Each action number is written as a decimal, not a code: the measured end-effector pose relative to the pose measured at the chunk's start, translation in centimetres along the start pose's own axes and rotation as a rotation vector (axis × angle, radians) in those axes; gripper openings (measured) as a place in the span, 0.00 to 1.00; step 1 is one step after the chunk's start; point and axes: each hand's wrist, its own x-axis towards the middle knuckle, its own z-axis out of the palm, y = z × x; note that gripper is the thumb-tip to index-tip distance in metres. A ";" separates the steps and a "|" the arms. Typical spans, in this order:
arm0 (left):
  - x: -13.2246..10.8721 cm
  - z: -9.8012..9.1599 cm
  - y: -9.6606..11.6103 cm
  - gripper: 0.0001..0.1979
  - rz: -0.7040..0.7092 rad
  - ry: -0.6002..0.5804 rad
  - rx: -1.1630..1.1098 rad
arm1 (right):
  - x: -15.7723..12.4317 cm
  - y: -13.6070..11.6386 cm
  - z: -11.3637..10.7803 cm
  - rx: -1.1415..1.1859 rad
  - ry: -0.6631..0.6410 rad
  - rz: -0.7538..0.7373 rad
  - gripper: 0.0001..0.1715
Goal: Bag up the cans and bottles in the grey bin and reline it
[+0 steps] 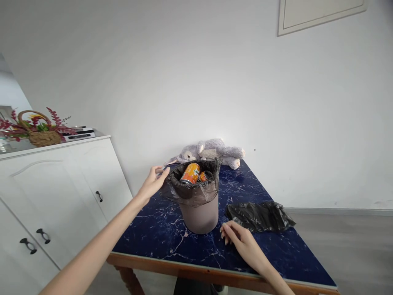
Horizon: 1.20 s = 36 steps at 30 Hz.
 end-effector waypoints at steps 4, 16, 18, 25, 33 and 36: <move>0.3 0.8 -3.0 0.35 -0.376 -0.195 -0.332 | 2.3 -3.1 -1.5 0.125 0.132 -0.054 0.29; 2.3 1.7 0.5 0.15 -0.193 -0.042 -0.621 | 15.6 -15.8 -6.3 -0.415 0.183 0.132 0.47; 2.6 1.7 1.8 0.19 -0.139 0.002 -0.629 | 17.1 -16.2 -6.5 -0.532 0.168 0.116 0.45; 1.3 1.0 6.6 0.26 0.044 0.113 -0.645 | 17.7 -18.1 -8.7 -0.718 0.166 -0.177 0.19; -0.6 -0.9 8.7 0.18 0.309 0.332 -0.556 | 14.3 -21.7 -10.3 -0.661 0.495 -0.476 0.19; -1.3 -2.2 8.1 0.17 0.392 0.378 -0.499 | 12.3 -21.2 -11.0 -0.602 0.595 -0.510 0.18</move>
